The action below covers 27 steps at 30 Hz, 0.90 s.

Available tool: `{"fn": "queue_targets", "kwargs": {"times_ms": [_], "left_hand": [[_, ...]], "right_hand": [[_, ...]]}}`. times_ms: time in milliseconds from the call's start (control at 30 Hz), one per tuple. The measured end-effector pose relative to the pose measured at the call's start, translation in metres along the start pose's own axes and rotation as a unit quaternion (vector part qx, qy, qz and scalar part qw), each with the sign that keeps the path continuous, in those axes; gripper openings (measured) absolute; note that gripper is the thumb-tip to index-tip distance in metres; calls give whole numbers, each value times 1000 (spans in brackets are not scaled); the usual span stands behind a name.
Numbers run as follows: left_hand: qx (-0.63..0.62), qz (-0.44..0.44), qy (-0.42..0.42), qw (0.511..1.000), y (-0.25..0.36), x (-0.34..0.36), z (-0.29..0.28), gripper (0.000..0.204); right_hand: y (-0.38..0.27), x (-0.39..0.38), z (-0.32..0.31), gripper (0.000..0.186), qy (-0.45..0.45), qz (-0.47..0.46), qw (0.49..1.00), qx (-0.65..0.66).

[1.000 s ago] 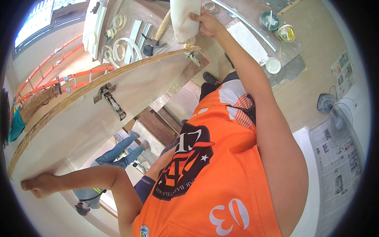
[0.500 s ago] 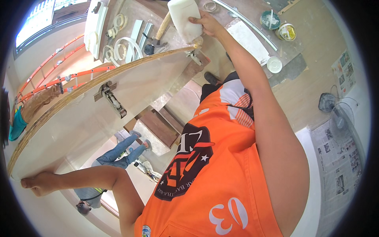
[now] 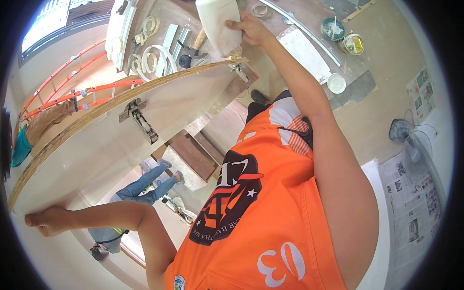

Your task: The person applies a white adhesive from a plastic bottle onto the edges of a wooden board and a flexible white strip. The person holds the board and strip, squeezing the bottle to dispense the glue along the seams. Other workers are visible in the background.

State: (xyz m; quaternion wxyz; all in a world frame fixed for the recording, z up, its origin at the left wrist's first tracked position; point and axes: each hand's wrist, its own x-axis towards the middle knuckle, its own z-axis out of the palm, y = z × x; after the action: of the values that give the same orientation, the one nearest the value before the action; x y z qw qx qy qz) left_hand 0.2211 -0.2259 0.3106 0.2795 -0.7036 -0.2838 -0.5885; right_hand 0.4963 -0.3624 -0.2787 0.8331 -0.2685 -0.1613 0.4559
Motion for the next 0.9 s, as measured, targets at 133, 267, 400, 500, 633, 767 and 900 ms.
{"fn": "queue_targets", "kwargs": {"times_ms": [133, 267, 400, 500, 633, 767, 900], "left_hand": [[2, -2, -5, 1000, -7, 2, -2, 91], [19, -5, -2, 1000, -7, 2, -5, 94], [17, 3, -2, 1000, -6, 3, -5, 96], [14, 9, -6, 1000, -2, -2, -5, 95], [26, -14, -14, 999, 1, -3, -4, 100], [5, -13, -11, 1000, -5, 1, -4, 94], [9, -6, -5, 1000, -5, -5, -2, 91]], "right_hand": [[-20, -5, 21, 63, -47, -4, 998, 39], [-16, -5, 17, 59, -15, -8, 999, 34], [-3, -4, 5, 57, -9, -20, 1000, 8], [-8, -8, 12, 58, -18, -20, 999, 41], [-12, -8, 13, 58, -7, -14, 999, 31], [-8, -9, 14, 62, 9, -4, 1000, 5], [-28, -6, 44, 66, -21, -8, 999, 38]]}}
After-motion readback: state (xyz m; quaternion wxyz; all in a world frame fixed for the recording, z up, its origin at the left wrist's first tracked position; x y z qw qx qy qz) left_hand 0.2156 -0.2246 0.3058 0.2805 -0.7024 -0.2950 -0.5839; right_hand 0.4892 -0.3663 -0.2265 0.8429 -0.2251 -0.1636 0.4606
